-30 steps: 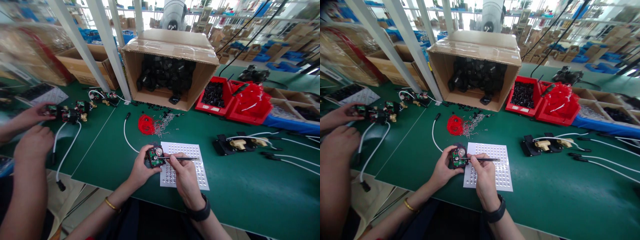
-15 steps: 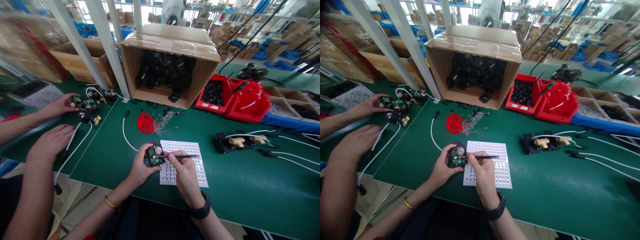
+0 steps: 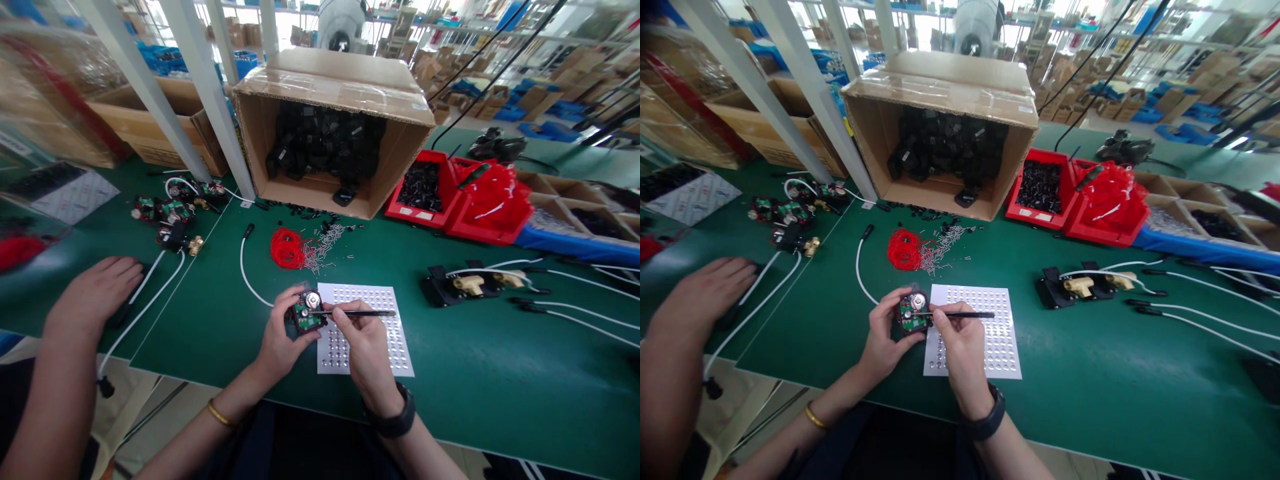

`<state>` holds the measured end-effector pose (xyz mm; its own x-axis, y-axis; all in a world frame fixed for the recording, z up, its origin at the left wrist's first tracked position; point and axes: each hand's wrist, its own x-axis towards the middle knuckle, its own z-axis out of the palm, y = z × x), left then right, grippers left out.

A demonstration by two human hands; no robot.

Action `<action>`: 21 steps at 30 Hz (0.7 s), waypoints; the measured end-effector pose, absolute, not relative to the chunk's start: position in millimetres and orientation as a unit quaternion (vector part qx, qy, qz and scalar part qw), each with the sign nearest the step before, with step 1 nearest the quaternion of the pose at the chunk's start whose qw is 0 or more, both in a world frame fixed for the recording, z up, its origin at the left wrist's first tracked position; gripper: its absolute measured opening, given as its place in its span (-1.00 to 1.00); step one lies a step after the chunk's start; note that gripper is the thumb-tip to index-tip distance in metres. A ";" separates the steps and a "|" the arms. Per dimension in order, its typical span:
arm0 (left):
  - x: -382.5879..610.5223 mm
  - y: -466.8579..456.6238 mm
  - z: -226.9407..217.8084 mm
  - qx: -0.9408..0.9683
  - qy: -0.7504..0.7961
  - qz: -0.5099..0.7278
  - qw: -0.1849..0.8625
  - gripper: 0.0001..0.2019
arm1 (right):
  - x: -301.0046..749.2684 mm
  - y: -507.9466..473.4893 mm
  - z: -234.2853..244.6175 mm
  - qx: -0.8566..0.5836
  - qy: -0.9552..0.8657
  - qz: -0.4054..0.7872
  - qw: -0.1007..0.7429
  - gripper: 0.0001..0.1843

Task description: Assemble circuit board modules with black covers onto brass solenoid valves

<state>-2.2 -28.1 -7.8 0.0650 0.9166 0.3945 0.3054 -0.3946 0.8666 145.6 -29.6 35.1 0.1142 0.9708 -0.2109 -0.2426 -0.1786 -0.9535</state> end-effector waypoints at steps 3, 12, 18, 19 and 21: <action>-3.7 -25.8 -7.7 0.724 0.444 0.470 0.242 -0.58 | 148.8 -38.1 46.2 -0.525 -0.467 0.478 0.528 -0.95; -11.6 -25.9 -18.2 0.733 0.468 0.457 0.187 -0.61 | 166.7 153.0 76.9 -0.677 -0.611 0.175 0.371 -0.79; -7.2 -22.6 -29.5 0.640 0.529 0.492 0.259 -0.42 | 165.0 232.7 74.4 -0.676 -0.607 0.228 0.351 -0.96; -6.1 -21.9 -28.5 0.626 0.553 0.484 0.260 -0.39 | 170.1 221.2 72.6 -0.672 -0.598 0.242 0.363 -0.92; -5.0 -20.6 -23.4 0.621 0.585 0.462 0.242 -0.40 | 185.0 180.5 64.6 -0.668 -0.577 0.275 0.381 -0.78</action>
